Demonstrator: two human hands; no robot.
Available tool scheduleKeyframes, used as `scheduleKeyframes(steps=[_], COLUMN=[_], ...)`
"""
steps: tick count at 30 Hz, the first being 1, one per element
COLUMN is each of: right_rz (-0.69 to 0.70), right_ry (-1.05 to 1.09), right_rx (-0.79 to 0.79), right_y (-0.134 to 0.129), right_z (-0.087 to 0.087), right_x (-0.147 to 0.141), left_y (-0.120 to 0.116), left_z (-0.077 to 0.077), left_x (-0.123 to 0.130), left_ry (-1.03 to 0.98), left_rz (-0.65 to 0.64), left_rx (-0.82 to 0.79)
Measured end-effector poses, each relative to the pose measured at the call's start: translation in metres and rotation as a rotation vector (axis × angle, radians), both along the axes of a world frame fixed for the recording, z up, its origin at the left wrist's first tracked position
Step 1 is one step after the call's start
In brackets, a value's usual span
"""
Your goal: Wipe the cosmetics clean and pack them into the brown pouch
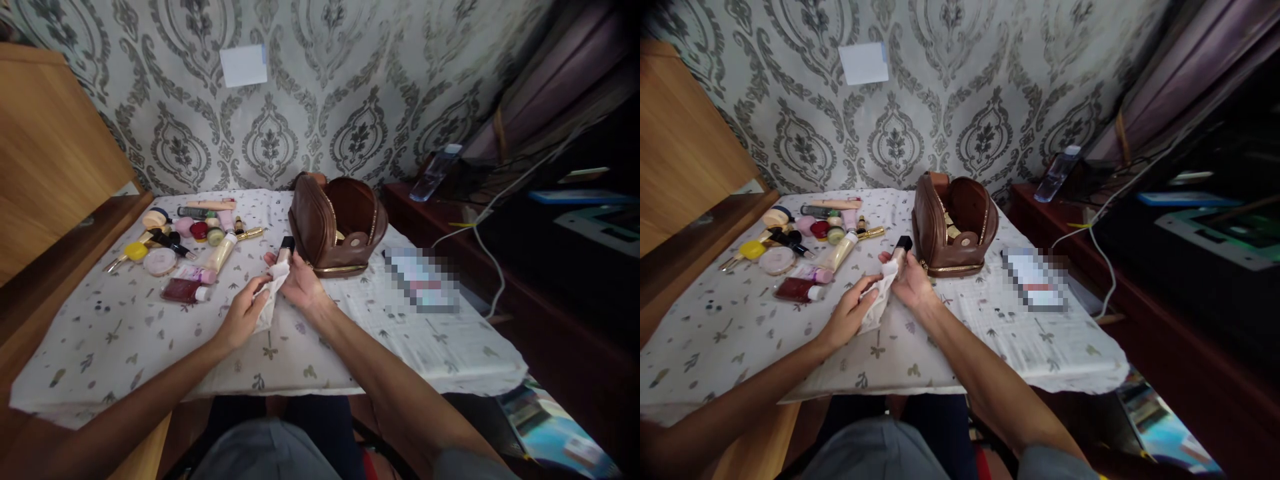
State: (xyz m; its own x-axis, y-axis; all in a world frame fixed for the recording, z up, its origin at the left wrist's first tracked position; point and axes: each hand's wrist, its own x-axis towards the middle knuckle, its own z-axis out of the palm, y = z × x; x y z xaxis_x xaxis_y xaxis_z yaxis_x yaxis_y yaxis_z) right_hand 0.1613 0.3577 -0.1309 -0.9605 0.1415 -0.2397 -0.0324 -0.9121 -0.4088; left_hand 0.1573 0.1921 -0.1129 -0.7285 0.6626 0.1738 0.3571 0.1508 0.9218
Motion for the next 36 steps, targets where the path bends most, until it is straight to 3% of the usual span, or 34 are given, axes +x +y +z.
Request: scheduleKeyframes(steps=[5,7,10,14,17,20,24,29,36], right_rz=[-0.156,-0.189,-0.130,-0.009,0.084,0.093,0.000,-0.057,0.036], right_ry=[0.083,0.112,0.101,0.069,0.070,0.084,0.046,0.059,0.074], right_rx=[0.059,0.067,0.075,0.084,0.071,0.042,0.023,0.034,0.104], right_y=[-0.003,-0.003,-0.003,-0.005,-0.009,-0.011,-0.006,-0.004,-0.008], right_z=[-0.006,-0.007,-0.008,-0.007,-0.003,0.002,0.002,-0.004,-0.001], right_x=[-0.005,-0.005,-0.003,0.001,0.002,0.002,0.001,0.000,0.003], left_y=[0.004,0.004,0.003,0.006,0.013,0.013,0.002,-0.007,-0.009], left_z=[-0.002,-0.002,0.002,0.017,0.022,0.017,0.004,-0.002,0.016], left_x=[-0.003,-0.006,-0.014,-0.035,-0.048,-0.048,-0.031,-0.024,-0.040], left_ry=[-0.159,-0.167,-0.134,0.184,0.492,0.705,0.839,0.835,0.659], left_rz=[0.102,0.098,0.057,0.134,0.091,-0.006,-0.068,0.014,0.057], left_rx=[0.120,0.093,-0.005,-0.014,-0.037,-0.165,-0.228,-0.221,-0.074])
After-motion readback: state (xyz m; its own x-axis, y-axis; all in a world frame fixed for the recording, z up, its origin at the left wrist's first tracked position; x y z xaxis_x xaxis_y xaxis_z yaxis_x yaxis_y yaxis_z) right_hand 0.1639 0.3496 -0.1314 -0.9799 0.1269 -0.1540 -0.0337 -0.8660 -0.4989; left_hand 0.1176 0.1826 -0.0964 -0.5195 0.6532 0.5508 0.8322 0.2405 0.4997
